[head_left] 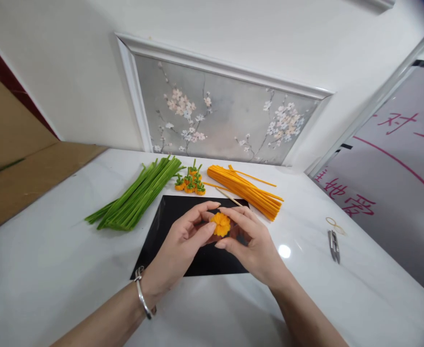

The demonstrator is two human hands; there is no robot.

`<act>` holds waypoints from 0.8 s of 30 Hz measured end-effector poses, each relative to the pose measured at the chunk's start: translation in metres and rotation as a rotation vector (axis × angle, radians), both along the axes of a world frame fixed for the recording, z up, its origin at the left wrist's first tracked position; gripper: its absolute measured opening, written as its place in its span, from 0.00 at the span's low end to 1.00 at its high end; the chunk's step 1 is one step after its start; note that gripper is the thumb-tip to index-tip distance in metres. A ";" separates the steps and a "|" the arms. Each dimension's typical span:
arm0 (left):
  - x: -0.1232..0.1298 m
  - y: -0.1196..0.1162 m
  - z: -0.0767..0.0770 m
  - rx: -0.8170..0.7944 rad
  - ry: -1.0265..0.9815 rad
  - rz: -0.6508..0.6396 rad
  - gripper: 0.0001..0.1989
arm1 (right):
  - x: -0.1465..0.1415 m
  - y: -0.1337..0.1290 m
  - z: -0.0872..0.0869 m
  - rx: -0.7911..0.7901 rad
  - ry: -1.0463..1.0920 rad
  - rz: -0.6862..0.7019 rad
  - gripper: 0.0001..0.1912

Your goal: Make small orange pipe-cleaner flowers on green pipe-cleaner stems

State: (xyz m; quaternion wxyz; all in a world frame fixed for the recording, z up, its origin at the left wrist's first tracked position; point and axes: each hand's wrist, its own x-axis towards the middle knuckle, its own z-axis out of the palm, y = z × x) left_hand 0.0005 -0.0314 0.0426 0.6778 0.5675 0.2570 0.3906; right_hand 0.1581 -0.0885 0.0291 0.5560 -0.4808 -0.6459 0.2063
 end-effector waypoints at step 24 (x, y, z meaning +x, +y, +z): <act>-0.006 0.010 0.006 0.349 0.153 -0.067 0.13 | 0.008 -0.004 0.010 -0.156 0.290 0.055 0.12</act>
